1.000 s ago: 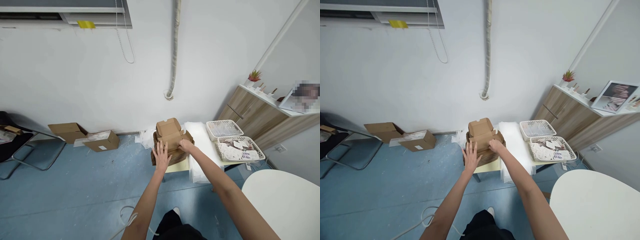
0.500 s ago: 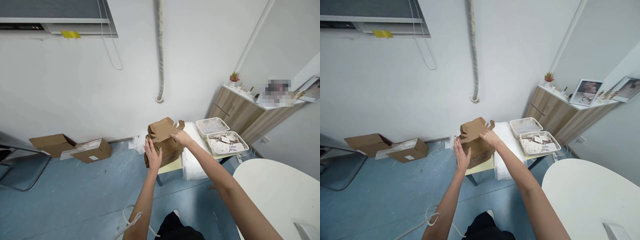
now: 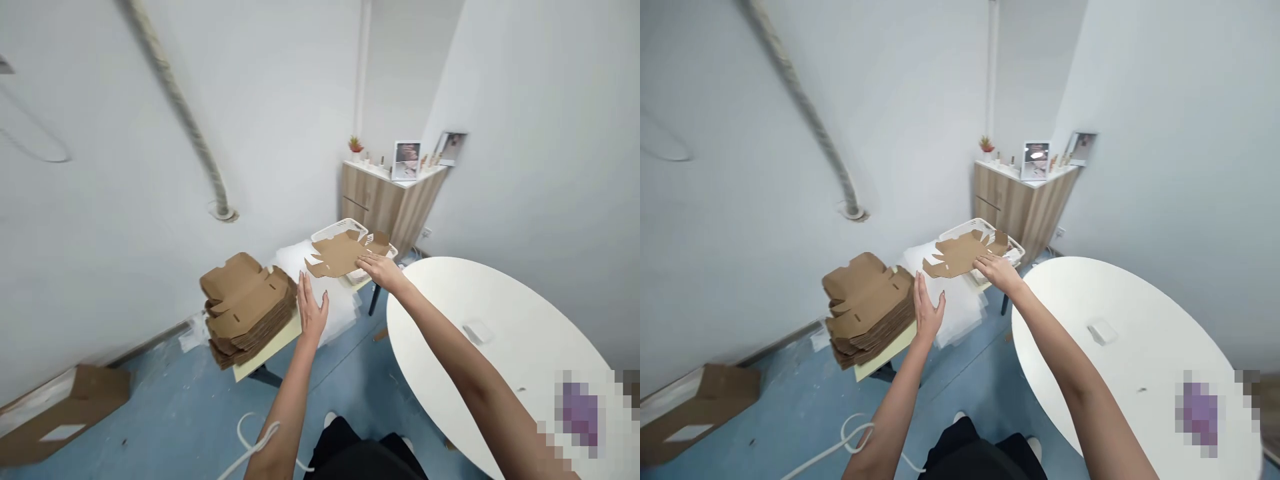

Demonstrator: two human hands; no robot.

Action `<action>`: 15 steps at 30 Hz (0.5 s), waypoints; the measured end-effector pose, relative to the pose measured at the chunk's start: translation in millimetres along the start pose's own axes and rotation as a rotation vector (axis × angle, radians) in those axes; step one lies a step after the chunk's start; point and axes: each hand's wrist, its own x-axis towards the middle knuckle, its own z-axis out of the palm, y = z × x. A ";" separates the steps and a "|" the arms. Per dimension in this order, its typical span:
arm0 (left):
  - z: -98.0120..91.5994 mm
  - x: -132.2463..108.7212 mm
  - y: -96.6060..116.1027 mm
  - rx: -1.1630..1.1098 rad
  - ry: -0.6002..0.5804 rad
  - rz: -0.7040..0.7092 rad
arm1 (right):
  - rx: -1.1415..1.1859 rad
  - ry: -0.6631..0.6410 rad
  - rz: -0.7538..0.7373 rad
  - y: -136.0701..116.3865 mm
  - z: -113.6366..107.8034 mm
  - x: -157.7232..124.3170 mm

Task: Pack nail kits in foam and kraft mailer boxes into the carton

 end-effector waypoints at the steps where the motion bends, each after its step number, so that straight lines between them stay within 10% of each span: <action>1: 13.7 -3.6 14.2 -0.020 -0.036 0.027 | -0.013 -0.004 0.051 9.2 -3.2 -24.3; 8: 103.9 -54.1 100.7 -0.113 -0.331 0.209 | -0.048 -0.069 0.351 38.7 9.0 -194.9; 15: 168.3 -142.6 144.6 0.052 -0.713 0.416 | -0.050 -0.218 0.532 8.8 61.8 -320.1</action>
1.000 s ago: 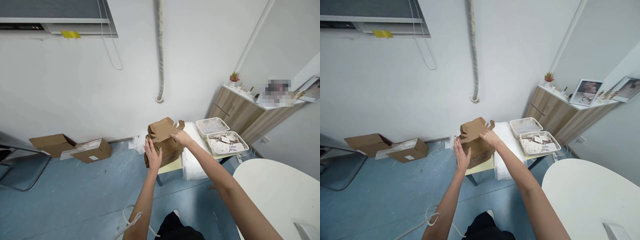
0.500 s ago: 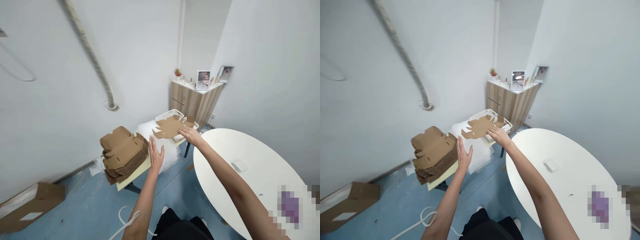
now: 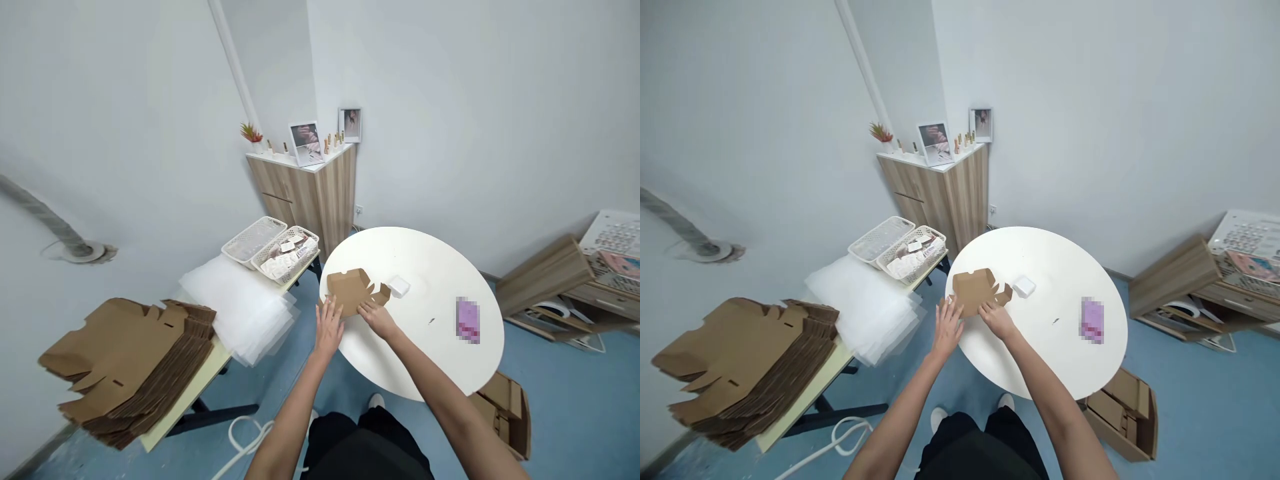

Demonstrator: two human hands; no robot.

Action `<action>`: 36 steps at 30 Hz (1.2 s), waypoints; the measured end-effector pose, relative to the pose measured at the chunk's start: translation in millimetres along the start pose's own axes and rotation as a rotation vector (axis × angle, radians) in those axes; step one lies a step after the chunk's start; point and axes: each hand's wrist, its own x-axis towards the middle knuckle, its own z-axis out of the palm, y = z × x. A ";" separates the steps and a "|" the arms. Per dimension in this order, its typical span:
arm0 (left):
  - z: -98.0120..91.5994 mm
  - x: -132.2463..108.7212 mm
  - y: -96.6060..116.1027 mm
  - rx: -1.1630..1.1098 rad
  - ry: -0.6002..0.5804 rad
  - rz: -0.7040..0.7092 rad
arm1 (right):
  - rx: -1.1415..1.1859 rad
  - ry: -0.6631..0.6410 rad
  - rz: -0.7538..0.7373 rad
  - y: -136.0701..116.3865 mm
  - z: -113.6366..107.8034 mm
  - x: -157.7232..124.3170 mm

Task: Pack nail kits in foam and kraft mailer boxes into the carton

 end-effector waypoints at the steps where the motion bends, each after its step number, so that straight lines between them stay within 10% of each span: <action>1: 12.2 -3.5 7.6 0.019 -0.045 0.017 | 0.004 -0.030 0.026 0.0 10.0 -12.6; 8: 71.8 -30.1 39.1 0.060 -0.195 -0.002 | 0.059 -0.243 0.112 -6.4 49.0 -69.2; 18: 103.1 -53.6 32.3 -0.169 -0.342 0.121 | 0.191 -0.365 0.212 -22.4 63.0 -78.2; 36: 117.2 12.6 -4.5 -0.407 -0.463 0.032 | 0.384 -0.485 0.569 28.2 57.8 -35.6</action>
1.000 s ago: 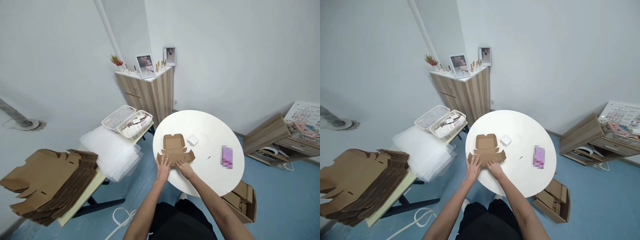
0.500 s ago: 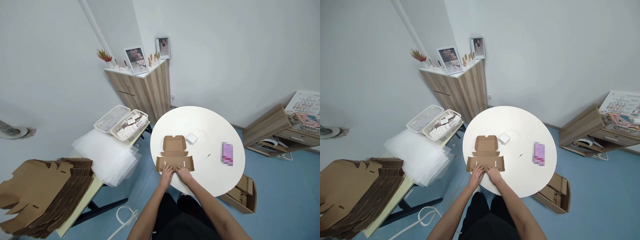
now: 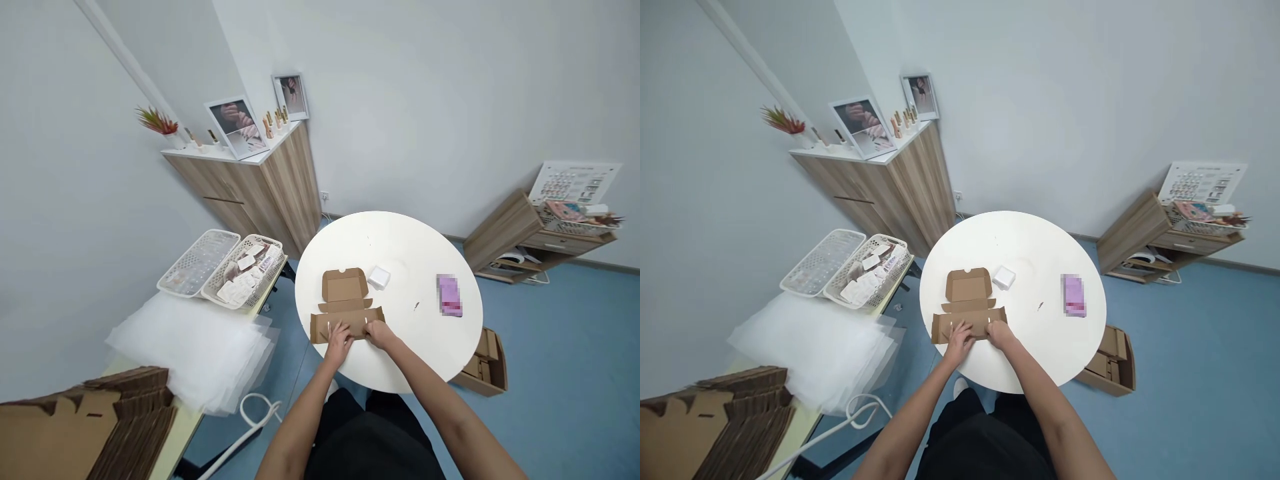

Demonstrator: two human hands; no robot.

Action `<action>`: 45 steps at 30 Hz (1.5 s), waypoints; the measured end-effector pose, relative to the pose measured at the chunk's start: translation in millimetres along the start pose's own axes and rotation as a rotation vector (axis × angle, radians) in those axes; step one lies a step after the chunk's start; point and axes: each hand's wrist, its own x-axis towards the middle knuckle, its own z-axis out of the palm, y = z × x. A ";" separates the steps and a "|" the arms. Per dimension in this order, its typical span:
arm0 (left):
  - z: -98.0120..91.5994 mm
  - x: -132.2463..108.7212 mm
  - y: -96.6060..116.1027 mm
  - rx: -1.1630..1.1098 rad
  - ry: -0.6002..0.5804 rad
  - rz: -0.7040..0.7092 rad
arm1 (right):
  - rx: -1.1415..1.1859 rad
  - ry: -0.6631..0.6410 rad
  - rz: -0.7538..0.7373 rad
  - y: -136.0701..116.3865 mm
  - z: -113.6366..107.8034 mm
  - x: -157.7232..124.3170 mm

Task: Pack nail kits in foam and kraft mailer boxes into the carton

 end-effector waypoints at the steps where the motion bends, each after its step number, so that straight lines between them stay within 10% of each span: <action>1: 1.1 0.5 1.6 -0.013 0.008 -0.015 | 0.016 0.014 0.000 -0.2 -1.0 2.5; 8: 2.1 -2.6 5.7 -0.038 0.040 -0.001 | 0.363 0.557 0.314 14.3 -26.1 38.5; 15: 5.0 -3.0 2.7 -0.048 0.021 -0.017 | 0.721 0.333 0.609 12.6 -37.8 84.1; 27: -16.2 18.7 10.0 0.365 -0.056 0.326 | 0.570 0.275 0.501 12.0 -38.1 73.6; 32: -26.2 35.3 10.6 0.472 -0.030 0.142 | 0.516 0.262 0.449 10.0 -39.7 66.3; 39: -17.6 37.0 -1.7 0.466 -0.149 0.047 | 0.552 0.288 0.354 11.1 -35.3 48.1; 45: -12.3 30.8 -5.9 0.394 -0.102 0.074 | 0.614 0.567 0.414 37.8 -13.9 12.7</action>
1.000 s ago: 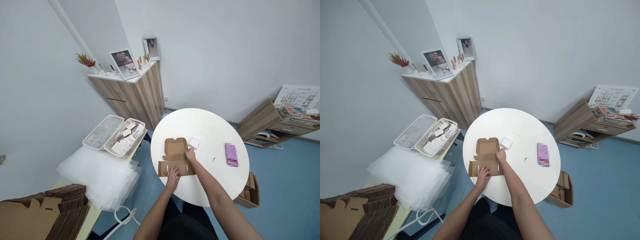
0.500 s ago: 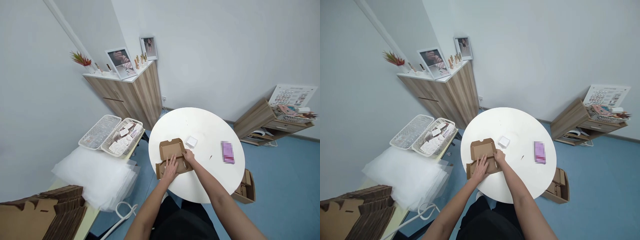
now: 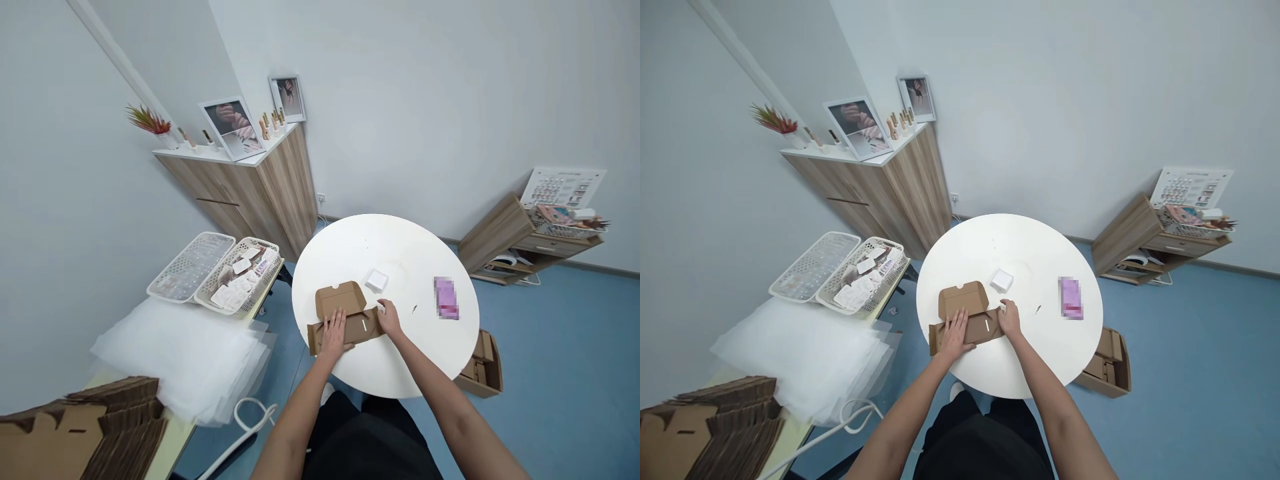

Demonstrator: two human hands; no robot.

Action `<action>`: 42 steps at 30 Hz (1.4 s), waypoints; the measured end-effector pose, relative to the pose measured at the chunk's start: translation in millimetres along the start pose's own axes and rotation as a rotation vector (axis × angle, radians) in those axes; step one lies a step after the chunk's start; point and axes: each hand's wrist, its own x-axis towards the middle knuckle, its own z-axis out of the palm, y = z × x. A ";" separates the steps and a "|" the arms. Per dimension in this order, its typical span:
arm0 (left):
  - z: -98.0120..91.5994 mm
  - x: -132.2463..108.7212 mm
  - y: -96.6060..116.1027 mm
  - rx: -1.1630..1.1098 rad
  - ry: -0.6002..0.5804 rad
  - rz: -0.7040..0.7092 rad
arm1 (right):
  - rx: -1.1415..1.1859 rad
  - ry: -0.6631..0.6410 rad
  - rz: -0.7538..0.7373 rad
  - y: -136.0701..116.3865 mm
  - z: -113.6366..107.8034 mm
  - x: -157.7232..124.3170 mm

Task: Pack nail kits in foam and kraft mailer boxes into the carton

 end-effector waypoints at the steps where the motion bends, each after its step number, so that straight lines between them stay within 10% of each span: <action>1: 0.7 -0.4 -0.3 -0.009 0.004 0.003 | -0.007 0.002 0.021 8.0 -1.7 -5.1; 8: 6.3 0.4 -2.0 -0.017 0.037 -0.002 | 0.155 -0.235 0.122 30.3 9.2 -37.3; 42: 20.3 4.8 -6.7 -0.059 0.115 -0.057 | -0.155 -0.217 0.253 -20.8 35.0 -26.9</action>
